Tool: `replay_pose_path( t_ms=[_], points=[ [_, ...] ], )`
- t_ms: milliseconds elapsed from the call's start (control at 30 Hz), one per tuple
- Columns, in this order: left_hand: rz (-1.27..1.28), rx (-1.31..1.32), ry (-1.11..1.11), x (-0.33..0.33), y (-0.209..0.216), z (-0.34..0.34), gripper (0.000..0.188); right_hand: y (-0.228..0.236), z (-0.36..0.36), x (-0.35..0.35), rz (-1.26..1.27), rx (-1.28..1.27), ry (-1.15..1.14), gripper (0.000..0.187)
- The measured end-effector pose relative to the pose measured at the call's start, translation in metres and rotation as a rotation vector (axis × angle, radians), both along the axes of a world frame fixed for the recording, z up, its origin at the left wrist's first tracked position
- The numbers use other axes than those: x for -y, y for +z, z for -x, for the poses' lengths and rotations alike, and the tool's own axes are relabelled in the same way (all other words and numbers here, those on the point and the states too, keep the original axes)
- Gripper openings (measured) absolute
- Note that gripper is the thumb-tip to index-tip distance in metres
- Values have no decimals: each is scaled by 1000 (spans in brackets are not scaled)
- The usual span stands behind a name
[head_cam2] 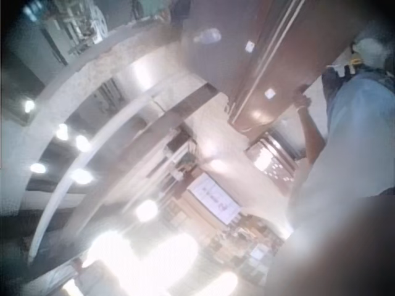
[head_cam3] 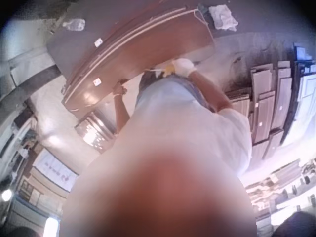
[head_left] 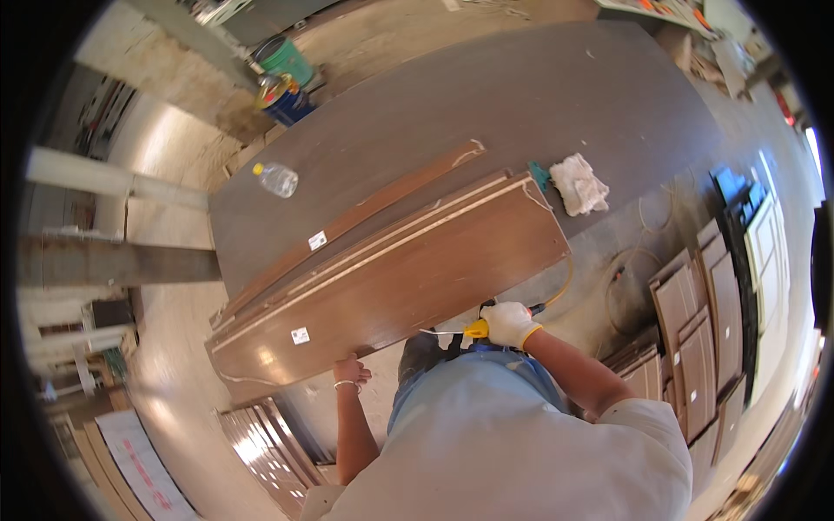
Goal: The person applies masking tape to the edges of a large wooden panel, then wipes the surface with a cloth. They repeat the process on another panel, applying tape to edges and wiping the surface.
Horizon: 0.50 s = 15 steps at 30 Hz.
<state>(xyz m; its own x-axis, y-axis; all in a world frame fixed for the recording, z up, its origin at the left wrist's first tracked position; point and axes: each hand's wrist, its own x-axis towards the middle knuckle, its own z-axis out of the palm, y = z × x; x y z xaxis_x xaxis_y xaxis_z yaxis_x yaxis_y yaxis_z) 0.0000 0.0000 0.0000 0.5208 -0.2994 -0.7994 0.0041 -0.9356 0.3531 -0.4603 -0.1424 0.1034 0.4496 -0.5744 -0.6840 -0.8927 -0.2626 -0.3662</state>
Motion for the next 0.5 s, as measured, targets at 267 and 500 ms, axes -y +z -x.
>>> replay_pose_path(
  t_ms=[267,500],
  points=[
    [481,439,-764,101,33,117,24,-41,90,-42,284,172,-343,57],
    [567,471,-1054,134,37,195,33,-68,118,-55,416,189,-400,52]
  ],
)
